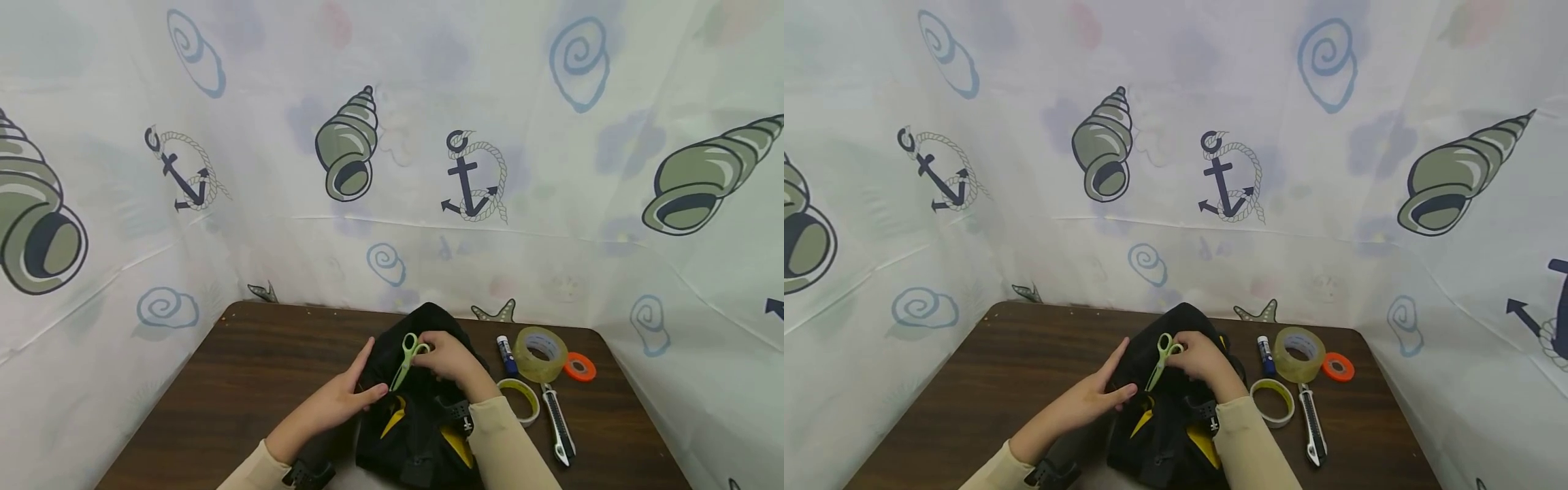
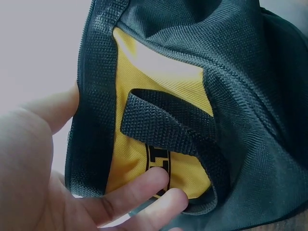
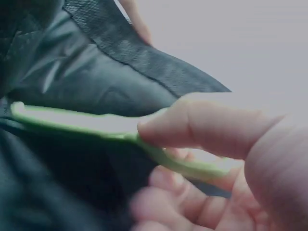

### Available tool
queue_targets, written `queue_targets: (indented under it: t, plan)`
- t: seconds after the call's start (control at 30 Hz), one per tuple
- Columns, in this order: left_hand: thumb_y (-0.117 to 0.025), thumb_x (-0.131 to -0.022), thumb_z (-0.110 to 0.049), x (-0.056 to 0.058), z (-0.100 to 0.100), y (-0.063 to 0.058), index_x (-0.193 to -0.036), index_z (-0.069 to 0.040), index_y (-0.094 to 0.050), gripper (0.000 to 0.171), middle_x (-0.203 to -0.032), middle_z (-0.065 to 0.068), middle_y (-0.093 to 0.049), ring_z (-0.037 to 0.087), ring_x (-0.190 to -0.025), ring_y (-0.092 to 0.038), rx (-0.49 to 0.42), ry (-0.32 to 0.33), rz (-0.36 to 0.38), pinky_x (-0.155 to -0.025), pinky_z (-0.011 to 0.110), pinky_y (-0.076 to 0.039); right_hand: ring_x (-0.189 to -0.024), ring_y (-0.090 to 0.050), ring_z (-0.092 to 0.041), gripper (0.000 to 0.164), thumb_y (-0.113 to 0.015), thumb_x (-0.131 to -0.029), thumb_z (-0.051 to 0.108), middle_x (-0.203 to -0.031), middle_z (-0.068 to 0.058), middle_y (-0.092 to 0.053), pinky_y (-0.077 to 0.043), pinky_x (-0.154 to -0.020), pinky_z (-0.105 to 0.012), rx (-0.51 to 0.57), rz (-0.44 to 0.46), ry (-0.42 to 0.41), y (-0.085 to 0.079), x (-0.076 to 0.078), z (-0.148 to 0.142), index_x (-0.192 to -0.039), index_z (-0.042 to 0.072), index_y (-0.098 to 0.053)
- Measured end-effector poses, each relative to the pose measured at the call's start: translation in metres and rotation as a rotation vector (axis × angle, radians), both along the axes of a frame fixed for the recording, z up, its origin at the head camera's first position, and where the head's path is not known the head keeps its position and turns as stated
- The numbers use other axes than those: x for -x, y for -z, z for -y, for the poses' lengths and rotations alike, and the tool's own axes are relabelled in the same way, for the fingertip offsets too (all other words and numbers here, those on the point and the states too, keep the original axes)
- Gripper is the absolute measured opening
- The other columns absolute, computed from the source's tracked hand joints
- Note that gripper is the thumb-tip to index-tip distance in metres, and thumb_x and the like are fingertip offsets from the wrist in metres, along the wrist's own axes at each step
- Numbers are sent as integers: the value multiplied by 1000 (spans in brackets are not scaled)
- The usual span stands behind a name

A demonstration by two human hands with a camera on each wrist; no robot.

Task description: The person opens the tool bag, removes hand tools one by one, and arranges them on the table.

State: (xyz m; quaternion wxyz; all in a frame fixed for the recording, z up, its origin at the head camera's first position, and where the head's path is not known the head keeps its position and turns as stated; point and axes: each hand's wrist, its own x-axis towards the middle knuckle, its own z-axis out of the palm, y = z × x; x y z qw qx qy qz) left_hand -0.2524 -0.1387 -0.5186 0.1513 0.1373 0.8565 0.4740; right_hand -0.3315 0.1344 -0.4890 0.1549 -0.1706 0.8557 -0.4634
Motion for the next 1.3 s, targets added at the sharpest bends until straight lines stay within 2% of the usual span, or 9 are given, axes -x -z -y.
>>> queue_targets:
  t: [0.17,0.3,0.43,0.53,0.7,0.8,0.97,1.2,1.3]
  plan:
    - [-63,-107,-60,3,-3,0,-170,-56,6,94,-96,5,-76,21,-91,-73,-4,-2,5,-83,39,-55,-85,-70,-22,7,-74,-104,17,-97,-6,-67,-63,-74,-36,65,-23,-25,-17,-5,-13,-106,14,-68]
    - [-62,-107,-61,5,-5,0,-169,-58,7,93,-97,5,-76,21,-92,-73,0,1,17,-82,41,-55,-93,-67,-22,12,-72,-107,18,-105,-10,-62,-57,-81,-33,156,-109,-36,-33,-10,-30,-110,11,-62]
    - [-61,-107,-63,4,-4,0,-169,-59,8,93,-98,3,-76,19,-93,-73,7,5,12,-82,42,-55,-100,-67,-20,28,-64,-112,17,-120,-19,-65,-54,-85,-31,332,-134,10,-46,-20,-44,-136,7,-54]
    - [-61,-107,-64,4,-3,0,-168,-59,8,93,-97,2,-75,19,-93,-73,13,6,9,-82,42,-55,-95,-72,-18,48,-58,-115,17,-126,-23,-65,-61,-82,-31,468,-115,96,-52,-30,-55,-157,10,-37]
    - [-61,-106,-65,2,-2,1,-169,-57,8,94,-99,1,-76,17,-93,-73,12,10,11,-86,42,-57,-77,-71,-17,54,-58,-116,23,-123,-10,-66,-66,-69,-35,592,-48,233,-55,-49,-79,-161,17,-30]
    - [-61,-106,-65,1,-2,1,-170,-56,8,94,-100,0,-77,16,-93,-74,10,15,10,-89,44,-58,-93,-73,-13,56,-60,-114,20,-134,0,-66,-66,-76,-33,641,4,240,-54,-59,-102,-162,21,-31]
    - [-61,-107,-63,-1,0,1,-169,-58,9,93,-99,1,-77,20,-93,-73,8,33,17,-89,44,-57,-106,-71,-8,60,-62,-112,10,-140,5,-66,-62,-80,-27,614,-28,188,-44,-73,-147,-165,17,-35]
    - [-61,-108,-61,-7,7,0,-170,-56,7,92,-102,1,-77,19,-95,-74,18,40,21,-89,45,-58,-89,-67,-1,29,-68,-108,6,-104,16,-74,-55,-71,-20,479,-132,441,-18,-82,-204,-131,2,-51]
    - [-61,-107,-63,-8,11,1,-169,-59,7,92,-103,1,-77,19,-95,-74,24,45,20,-89,45,-57,-85,-65,-1,28,-69,-107,7,-101,12,-74,-54,-72,-21,291,-147,495,-11,-83,-221,-126,-4,-52]
